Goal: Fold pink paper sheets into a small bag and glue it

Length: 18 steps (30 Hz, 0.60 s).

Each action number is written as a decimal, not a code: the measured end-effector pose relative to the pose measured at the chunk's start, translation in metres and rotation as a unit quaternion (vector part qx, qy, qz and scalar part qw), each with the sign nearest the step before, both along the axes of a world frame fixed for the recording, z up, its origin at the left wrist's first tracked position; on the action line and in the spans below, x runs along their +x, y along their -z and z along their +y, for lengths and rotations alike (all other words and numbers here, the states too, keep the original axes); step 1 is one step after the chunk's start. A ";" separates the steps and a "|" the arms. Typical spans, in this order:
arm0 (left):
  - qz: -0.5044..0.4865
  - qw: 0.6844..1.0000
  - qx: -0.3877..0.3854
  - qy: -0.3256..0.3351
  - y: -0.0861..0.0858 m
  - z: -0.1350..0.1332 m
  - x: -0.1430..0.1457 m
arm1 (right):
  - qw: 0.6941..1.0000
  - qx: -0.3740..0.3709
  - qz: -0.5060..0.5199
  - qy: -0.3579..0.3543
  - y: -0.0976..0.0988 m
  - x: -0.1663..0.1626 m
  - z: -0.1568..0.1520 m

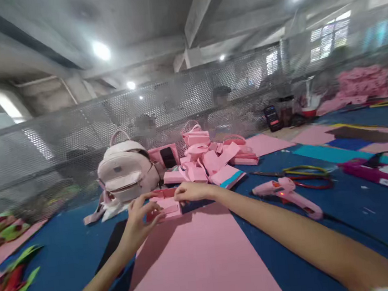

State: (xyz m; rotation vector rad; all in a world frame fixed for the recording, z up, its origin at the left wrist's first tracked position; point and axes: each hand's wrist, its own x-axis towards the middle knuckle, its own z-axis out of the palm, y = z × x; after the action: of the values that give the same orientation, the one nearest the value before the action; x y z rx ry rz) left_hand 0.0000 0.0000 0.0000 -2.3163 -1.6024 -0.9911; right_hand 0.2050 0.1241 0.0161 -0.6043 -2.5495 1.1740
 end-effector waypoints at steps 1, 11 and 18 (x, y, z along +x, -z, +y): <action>-0.003 1.000 0.000 0.000 -0.002 -0.002 0.000 | 1.000 -0.003 0.000 -0.002 0.001 0.000 0.000; 0.020 0.998 -0.047 0.031 -0.006 -0.010 0.011 | 0.999 0.027 0.023 0.002 -0.002 -0.004 -0.012; 0.128 0.991 0.037 0.007 -0.002 -0.011 0.016 | 0.994 0.091 0.051 0.029 -0.005 -0.009 -0.023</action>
State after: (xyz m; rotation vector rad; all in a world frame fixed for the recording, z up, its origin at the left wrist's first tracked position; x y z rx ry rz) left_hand 0.0163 -0.0106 0.0015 -2.2977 -1.4272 -0.7087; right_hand 0.1965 0.1009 0.0216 -0.5571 -2.4993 0.9158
